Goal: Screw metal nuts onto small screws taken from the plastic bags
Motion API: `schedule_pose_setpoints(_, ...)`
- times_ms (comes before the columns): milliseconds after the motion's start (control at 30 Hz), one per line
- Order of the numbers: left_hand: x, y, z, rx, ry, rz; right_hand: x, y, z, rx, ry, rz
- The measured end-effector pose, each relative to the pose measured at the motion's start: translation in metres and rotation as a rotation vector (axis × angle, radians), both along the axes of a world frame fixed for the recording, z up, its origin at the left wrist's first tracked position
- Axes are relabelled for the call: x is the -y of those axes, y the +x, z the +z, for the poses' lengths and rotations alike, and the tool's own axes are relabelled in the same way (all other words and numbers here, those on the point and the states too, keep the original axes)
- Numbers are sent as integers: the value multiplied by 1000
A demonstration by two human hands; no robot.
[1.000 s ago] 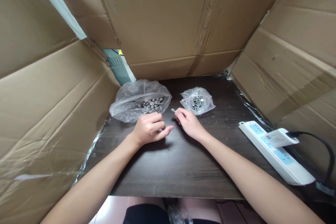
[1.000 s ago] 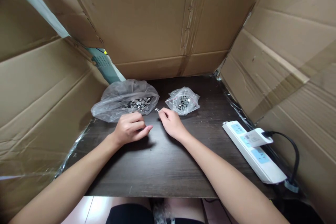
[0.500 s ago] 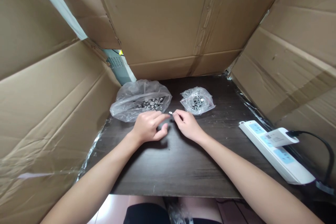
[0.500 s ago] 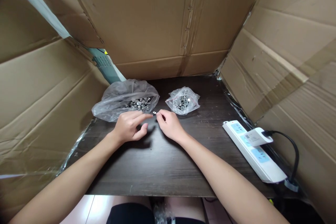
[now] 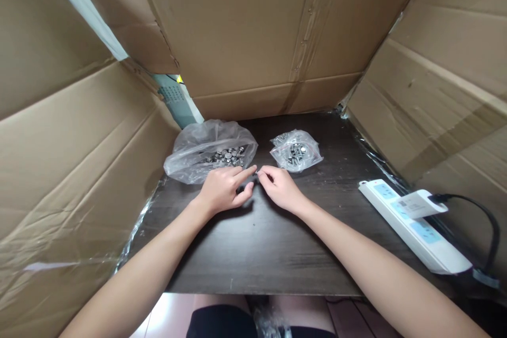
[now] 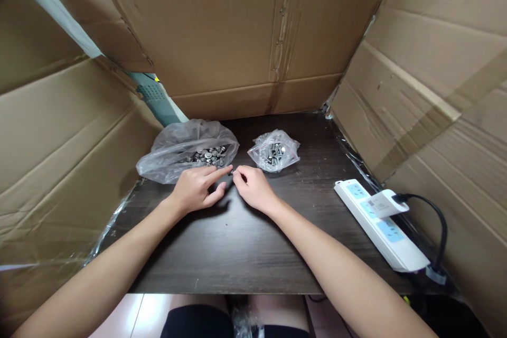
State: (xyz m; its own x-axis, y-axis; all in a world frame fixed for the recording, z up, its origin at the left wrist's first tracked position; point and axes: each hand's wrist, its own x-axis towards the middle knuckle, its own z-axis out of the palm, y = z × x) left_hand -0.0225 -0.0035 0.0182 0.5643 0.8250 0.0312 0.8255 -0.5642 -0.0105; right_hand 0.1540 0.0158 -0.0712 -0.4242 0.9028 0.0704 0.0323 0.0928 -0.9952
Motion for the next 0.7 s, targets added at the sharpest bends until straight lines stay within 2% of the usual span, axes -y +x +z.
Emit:
schedule_pose_setpoints(67, 2, 2, 2, 48, 43, -81, 0, 0, 0, 12, 16, -5)
schedule_pose_setpoints(167, 8, 6, 5, 174, 72, -271, 0, 0, 0, 15, 9, -31)
schedule_pose_setpoints(233, 11, 9, 7, 256, 38, -243, -1, 0, 0, 2, -10, -29)
schedule_pose_setpoints(300, 11, 10, 7, 333, -14, -53, -1, 0, 0, -14, -14, -9)
schedule_pose_setpoints(367, 7, 9, 4, 453, -95, 216, -1, 1, 0, -32, -13, 15)
schedule_pose_setpoints(433, 2, 8, -2, 632, -242, 494, 0, 1, 0, -53, -11, 22)
schedule_pose_setpoints(500, -2, 7, -9, 822, -444, 695, 2, 2, 0, -69, 13, 8)
schedule_pose_setpoints(600, -3, 8, -16, 995, -678, 810, 3, 2, 1, -80, 83, -28)
schedule_pose_setpoints(700, -2, 8, -16, 1047, -763, 825, 4, 2, 1, -74, 129, -36)
